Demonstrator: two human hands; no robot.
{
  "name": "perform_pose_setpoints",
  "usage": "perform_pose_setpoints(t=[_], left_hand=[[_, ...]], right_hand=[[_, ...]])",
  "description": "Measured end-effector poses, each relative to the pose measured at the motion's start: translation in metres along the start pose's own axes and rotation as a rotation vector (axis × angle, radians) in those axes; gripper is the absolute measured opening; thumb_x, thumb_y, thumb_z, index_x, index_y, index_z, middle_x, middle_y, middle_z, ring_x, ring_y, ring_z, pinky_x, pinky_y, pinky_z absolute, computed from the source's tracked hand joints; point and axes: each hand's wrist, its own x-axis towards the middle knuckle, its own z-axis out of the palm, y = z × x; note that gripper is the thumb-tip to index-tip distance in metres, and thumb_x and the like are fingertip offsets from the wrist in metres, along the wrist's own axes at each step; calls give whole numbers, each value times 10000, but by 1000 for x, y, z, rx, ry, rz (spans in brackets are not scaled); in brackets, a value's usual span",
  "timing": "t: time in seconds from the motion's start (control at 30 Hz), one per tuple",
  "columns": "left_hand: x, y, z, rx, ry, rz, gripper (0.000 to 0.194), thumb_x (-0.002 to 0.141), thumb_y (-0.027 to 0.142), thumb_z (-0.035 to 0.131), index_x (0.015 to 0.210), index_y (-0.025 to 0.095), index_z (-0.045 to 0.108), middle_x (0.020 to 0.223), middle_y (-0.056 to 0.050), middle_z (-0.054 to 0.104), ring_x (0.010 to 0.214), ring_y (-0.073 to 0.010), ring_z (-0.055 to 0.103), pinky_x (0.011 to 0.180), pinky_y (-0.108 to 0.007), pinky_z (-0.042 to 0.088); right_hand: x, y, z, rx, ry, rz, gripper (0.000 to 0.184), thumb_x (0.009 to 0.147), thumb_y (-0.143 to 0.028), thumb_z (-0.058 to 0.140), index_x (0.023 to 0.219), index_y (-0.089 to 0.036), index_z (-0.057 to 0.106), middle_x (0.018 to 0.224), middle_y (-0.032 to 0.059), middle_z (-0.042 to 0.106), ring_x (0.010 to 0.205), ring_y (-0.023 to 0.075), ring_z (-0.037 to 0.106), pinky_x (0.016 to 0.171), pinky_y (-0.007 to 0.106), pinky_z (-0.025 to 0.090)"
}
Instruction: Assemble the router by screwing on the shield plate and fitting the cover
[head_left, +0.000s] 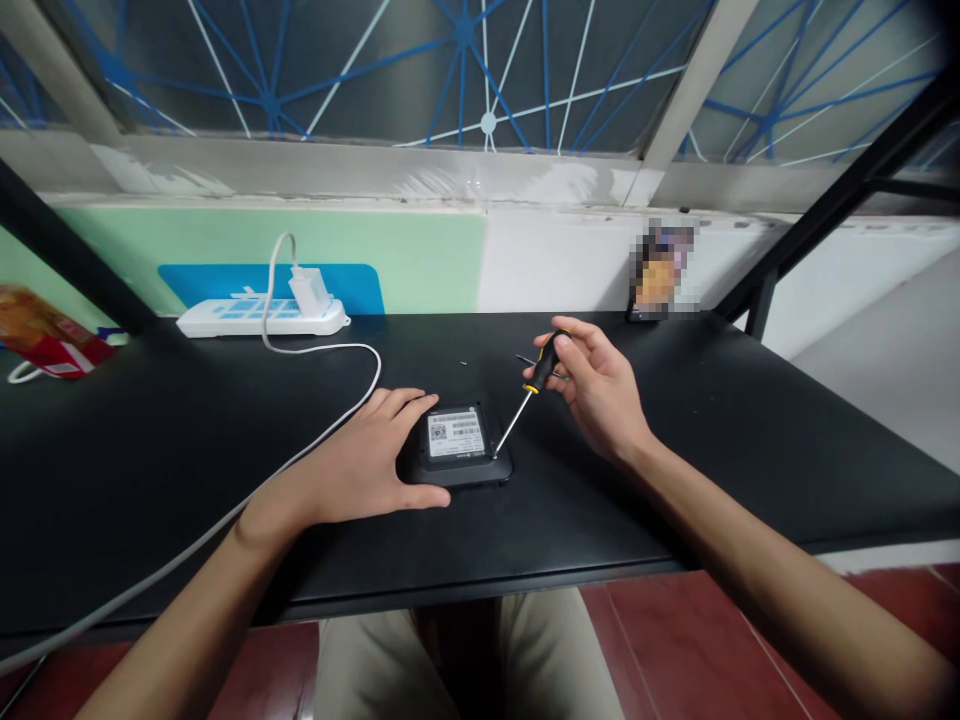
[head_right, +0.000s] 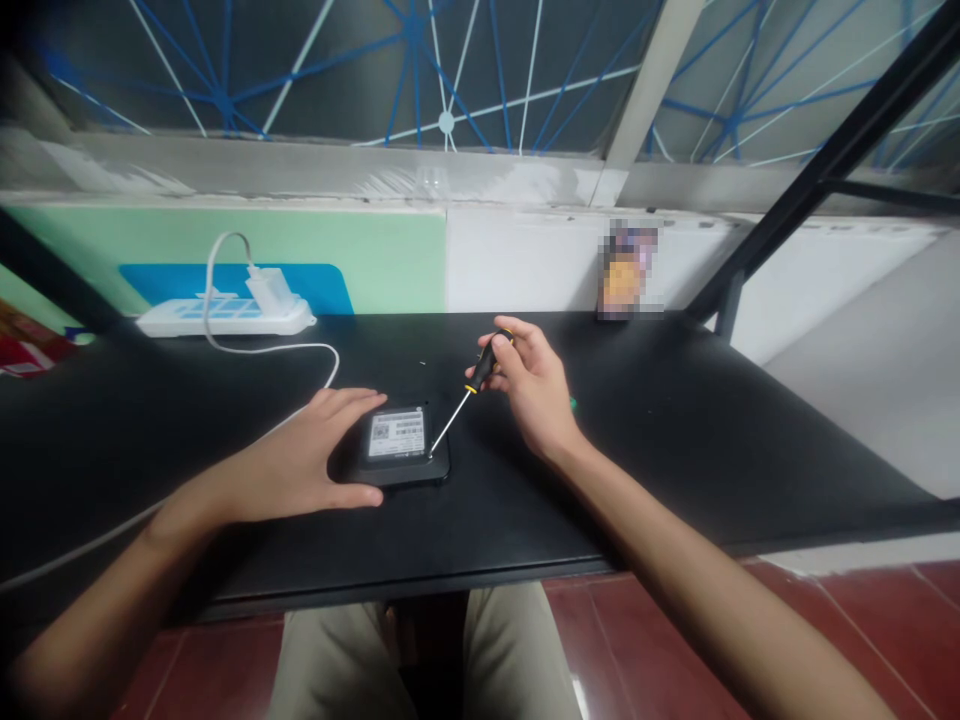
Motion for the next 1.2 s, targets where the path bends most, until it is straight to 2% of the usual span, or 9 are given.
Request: perform_pose_setpoints(t=[0.37, 0.53, 0.73, 0.93, 1.2], left_hand=[[1, 3, -1, -2, 9, 12, 992, 781, 781, 630, 1530, 197, 347, 1553, -159, 414, 1425, -384, 372, 1187, -567, 305], [0, 2, -1, 0, 11, 11, 991, 784, 771, 630, 1534, 190, 345, 1557, -153, 415, 1427, -389, 369, 1188, -558, 306], [0, 3, -2, 2, -1, 0, 998, 787, 762, 639, 1537, 176, 337, 1566, -165, 397, 1437, -385, 359, 1195, -554, 304], [0, 7, -4, -44, -5, 0, 983, 785, 729, 664, 1538, 190, 336, 1561, -168, 396, 1427, -403, 371, 1173, -570, 342], [1, 9, -3, -56, 14, -1, 980, 780, 721, 667, 1538, 190, 347, 1565, -163, 392, 1427, -409, 370, 1171, -577, 345]], right_hand=[[-1, 0, 0, -114, -45, -46, 365, 875, -481, 667, 1142, -271, 532, 1067, 24, 633, 715, 119, 685, 646, 294, 607], [1, -2, -3, -76, -79, -92, 379, 865, -473, 689, 1147, -271, 535, 1051, 15, 610, 703, 111, 687, 607, 270, 606], [4, 1, -3, -14, -1, -164, 334, 867, -422, 703, 1121, -284, 535, 1067, 7, 594, 752, 121, 723, 601, 253, 630], [8, 9, -3, -93, 138, -266, 309, 851, -365, 710, 1016, -295, 458, 1119, 10, 581, 929, 169, 732, 795, 359, 678], [12, 21, -2, -157, 90, -264, 286, 867, -318, 655, 1011, -293, 409, 1137, 24, 594, 942, 168, 722, 904, 434, 655]])
